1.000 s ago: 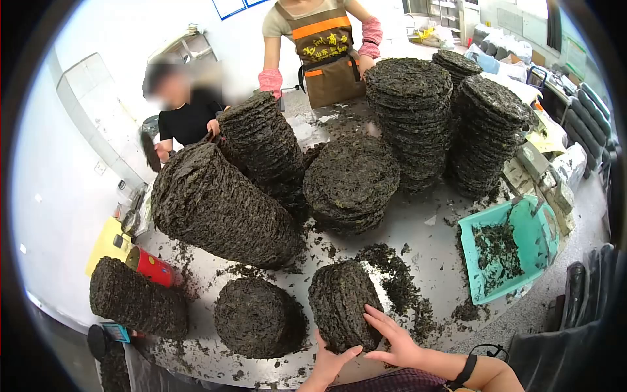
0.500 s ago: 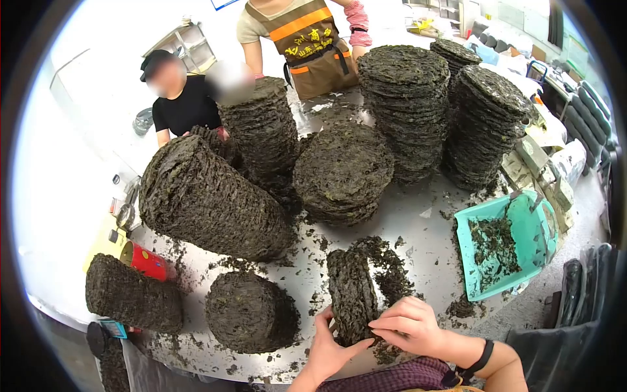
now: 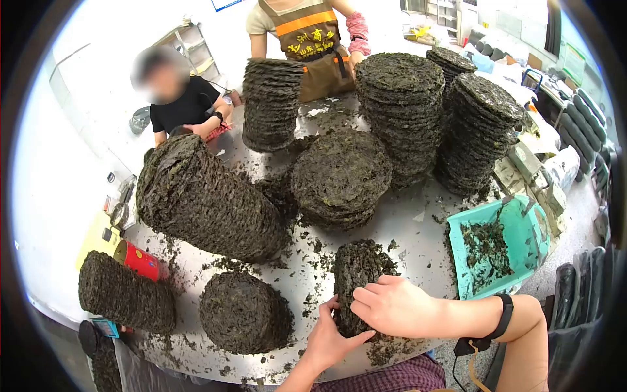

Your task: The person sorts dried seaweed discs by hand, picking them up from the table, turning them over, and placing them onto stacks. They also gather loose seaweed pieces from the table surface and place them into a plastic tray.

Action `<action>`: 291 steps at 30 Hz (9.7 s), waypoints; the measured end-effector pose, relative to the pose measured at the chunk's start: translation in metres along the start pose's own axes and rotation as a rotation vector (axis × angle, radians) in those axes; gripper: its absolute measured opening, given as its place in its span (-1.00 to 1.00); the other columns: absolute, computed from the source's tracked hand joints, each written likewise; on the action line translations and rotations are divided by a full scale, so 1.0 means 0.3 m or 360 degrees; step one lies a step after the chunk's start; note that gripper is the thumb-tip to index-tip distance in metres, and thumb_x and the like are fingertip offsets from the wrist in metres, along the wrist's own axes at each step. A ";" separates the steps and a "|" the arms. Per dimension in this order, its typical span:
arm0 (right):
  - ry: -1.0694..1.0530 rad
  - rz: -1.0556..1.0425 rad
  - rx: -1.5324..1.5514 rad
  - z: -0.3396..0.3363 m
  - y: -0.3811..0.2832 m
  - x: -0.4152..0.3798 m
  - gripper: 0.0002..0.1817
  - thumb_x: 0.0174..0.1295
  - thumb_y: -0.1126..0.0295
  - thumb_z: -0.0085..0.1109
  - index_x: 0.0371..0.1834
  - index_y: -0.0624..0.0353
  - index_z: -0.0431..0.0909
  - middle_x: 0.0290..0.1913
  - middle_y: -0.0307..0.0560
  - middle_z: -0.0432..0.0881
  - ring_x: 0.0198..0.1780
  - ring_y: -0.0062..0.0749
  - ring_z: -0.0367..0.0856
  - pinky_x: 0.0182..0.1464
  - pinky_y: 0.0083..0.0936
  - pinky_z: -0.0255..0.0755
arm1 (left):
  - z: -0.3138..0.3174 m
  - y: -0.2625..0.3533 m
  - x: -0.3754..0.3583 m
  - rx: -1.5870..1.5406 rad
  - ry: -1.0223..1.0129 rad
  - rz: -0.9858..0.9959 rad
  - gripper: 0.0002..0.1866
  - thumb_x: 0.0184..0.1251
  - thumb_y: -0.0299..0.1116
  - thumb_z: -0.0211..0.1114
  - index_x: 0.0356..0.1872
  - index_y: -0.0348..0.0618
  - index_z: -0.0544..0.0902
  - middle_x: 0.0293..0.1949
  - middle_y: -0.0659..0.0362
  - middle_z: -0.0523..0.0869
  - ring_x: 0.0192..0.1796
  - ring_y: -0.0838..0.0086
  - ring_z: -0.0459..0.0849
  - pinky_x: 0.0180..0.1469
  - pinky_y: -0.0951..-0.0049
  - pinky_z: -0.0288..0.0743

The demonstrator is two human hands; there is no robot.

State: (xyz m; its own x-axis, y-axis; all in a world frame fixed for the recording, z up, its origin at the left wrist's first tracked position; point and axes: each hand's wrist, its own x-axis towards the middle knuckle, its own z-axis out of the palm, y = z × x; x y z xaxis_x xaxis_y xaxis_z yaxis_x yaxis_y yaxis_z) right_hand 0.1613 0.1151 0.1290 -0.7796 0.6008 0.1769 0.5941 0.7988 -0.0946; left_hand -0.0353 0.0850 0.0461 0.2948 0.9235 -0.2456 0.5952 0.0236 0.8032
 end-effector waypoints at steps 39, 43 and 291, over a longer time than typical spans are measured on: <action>0.0339 0.1462 0.2606 0.228 -0.155 -0.300 -0.25 0.17 0.26 0.27 0.44 0.12 0.20 0.44 0.21 0.18 0.42 0.10 0.23 0.41 -0.14 0.18 | 0.073 -0.160 -0.176 -0.1327 0.0157 -0.0591 -0.10 -0.04 -0.41 0.57 0.34 -0.30 0.24 0.21 0.05 0.47 0.23 0.31 0.45 0.31 0.28 0.33; 0.0429 0.0813 0.1461 0.309 -0.214 -0.233 -0.41 -0.05 0.29 0.36 0.04 0.23 0.34 0.47 0.24 -0.02 0.54 0.20 -0.18 0.49 0.07 -0.16 | 0.149 -0.221 -0.188 -0.1087 0.0248 -0.0572 -0.05 -0.03 -0.39 0.56 0.38 -0.29 0.16 0.28 0.04 0.38 0.29 0.29 0.38 0.34 0.26 0.29; 0.1769 0.2160 0.1683 0.359 -0.044 -0.578 -0.48 0.42 0.37 -0.01 0.41 0.18 0.20 0.41 -0.09 0.23 0.46 -0.31 0.14 0.40 -0.42 0.10 | 0.192 0.184 0.077 0.0703 -0.0121 0.0975 -0.36 0.21 -0.12 0.35 0.26 -0.15 0.37 0.46 -0.09 0.11 0.50 -0.01 0.05 0.48 -0.03 -0.11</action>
State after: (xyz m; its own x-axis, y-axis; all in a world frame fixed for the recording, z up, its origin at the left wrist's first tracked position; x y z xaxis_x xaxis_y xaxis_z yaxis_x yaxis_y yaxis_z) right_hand 0.2672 0.0038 -0.0058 0.6444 0.7546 -0.1239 -0.0727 -0.1009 -0.9922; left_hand 0.0473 0.0856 0.0536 0.7102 0.6928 0.1253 0.5477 -0.6555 0.5200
